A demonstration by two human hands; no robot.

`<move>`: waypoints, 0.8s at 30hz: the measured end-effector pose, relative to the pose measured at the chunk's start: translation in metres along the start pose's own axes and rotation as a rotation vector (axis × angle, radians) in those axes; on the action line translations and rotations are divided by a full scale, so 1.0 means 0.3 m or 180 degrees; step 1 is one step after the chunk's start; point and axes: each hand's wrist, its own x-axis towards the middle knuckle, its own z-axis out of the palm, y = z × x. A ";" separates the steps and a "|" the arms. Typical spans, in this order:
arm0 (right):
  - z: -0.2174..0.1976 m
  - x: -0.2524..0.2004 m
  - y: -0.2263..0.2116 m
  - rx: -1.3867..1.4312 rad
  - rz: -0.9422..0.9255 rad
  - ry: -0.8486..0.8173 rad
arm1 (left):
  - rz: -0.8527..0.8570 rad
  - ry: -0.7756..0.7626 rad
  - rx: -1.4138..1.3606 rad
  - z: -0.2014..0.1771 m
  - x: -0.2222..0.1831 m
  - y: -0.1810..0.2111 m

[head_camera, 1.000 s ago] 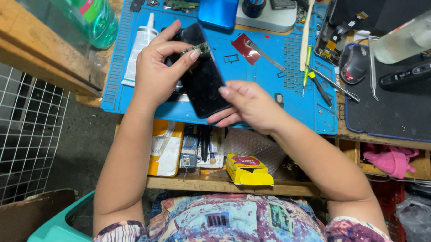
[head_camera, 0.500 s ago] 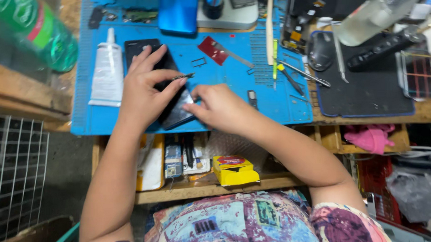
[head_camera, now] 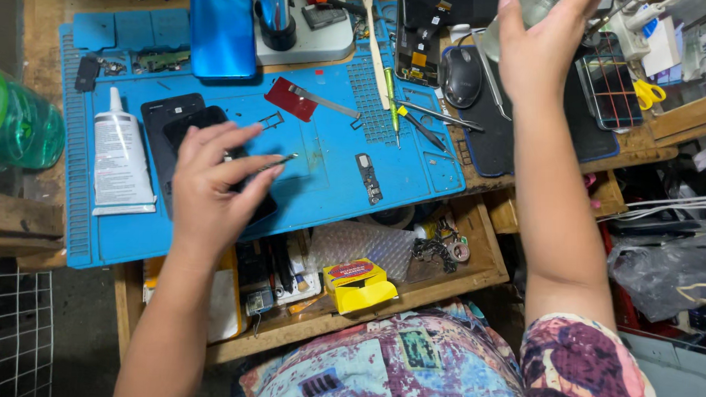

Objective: The person disassembles the internal components of a mobile phone, using a screwdriver to remove screws and prying tools to lift connectors and internal boards. The person then applies liquid from a bottle to a small part before setting it down.

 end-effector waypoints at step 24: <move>-0.132 -0.041 -0.406 0.0942 -0.1325 -0.0752 | 0.0230 -0.0107 0.0127 0.062 -0.022 0.081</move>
